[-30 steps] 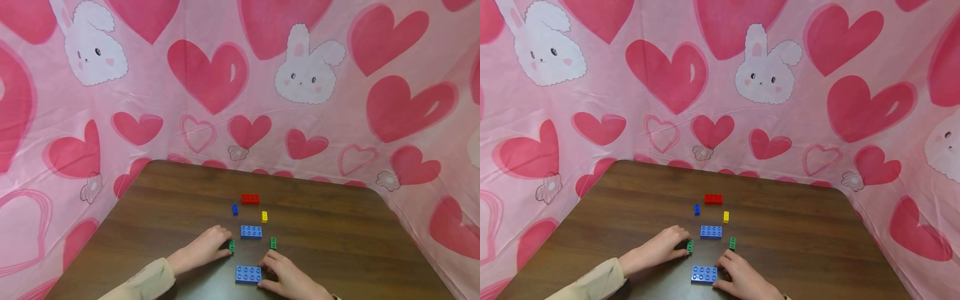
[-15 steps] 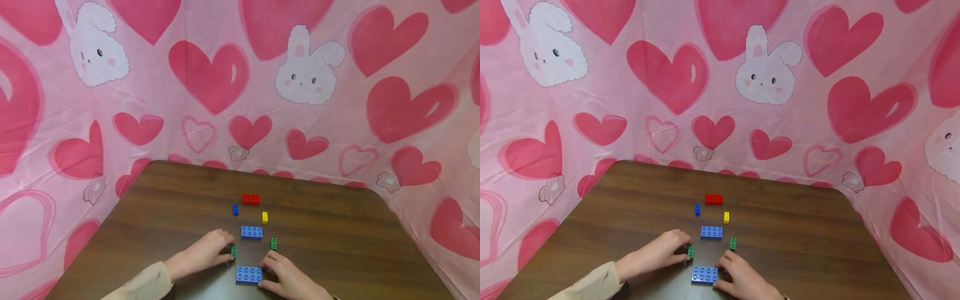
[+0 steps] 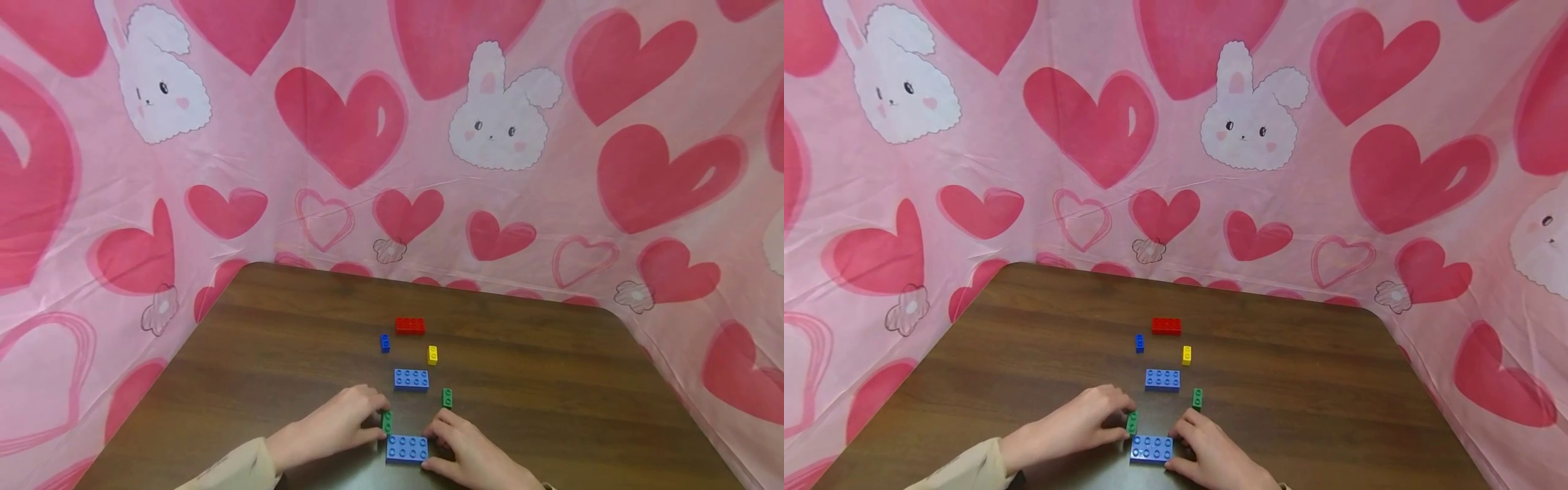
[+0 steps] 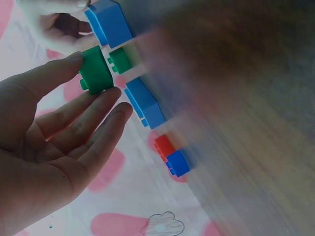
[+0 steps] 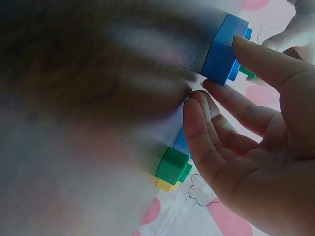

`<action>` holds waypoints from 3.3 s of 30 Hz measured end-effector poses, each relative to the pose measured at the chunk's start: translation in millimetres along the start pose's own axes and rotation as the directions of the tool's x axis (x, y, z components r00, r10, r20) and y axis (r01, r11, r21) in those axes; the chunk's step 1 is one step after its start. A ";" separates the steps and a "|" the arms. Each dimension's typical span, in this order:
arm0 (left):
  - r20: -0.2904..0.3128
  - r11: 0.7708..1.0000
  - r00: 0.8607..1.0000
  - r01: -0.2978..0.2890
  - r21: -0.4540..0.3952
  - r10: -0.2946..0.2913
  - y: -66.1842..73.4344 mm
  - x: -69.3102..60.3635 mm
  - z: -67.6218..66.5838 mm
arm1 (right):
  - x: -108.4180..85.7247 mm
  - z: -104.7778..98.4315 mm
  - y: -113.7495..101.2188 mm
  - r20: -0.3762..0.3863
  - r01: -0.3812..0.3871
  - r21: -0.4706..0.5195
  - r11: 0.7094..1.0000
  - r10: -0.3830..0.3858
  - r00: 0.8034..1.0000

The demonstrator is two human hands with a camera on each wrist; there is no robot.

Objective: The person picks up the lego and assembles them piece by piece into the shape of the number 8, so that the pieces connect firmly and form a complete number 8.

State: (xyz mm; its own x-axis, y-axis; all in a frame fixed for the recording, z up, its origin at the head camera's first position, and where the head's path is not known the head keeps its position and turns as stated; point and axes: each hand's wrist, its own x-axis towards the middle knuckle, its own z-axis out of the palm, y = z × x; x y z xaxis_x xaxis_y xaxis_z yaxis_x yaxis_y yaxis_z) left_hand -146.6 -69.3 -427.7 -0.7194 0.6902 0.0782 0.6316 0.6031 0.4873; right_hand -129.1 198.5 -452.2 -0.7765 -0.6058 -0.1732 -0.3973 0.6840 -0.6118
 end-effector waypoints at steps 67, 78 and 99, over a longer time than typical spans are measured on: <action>0.048 0.994 0.999 0.011 -0.112 -0.006 6.1 0.0 16.2 | 1.4 -0.7 2.8 -0.033 0.050 -0.034 0.998 -0.051 0.998; 0.035 0.995 0.999 0.006 -0.099 -0.002 6.9 2.1 17.2 | 1.2 0.1 -0.4 -0.021 0.018 -0.047 0.999 -0.019 1.000; 0.058 0.990 0.998 0.040 -0.132 -0.033 7.9 4.9 14.2 | 0.1 -2.5 0.0 -0.023 0.025 -0.058 0.998 -0.027 0.999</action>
State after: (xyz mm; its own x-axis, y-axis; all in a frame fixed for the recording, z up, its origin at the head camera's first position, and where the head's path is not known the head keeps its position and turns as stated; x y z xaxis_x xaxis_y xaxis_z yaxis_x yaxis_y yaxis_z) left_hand -141.1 -55.5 -435.8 -0.7217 0.6921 0.0117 0.5586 0.5723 0.6004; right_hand -130.5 199.5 -450.3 -0.7768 -0.6143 -0.1389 -0.4446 0.6910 -0.5699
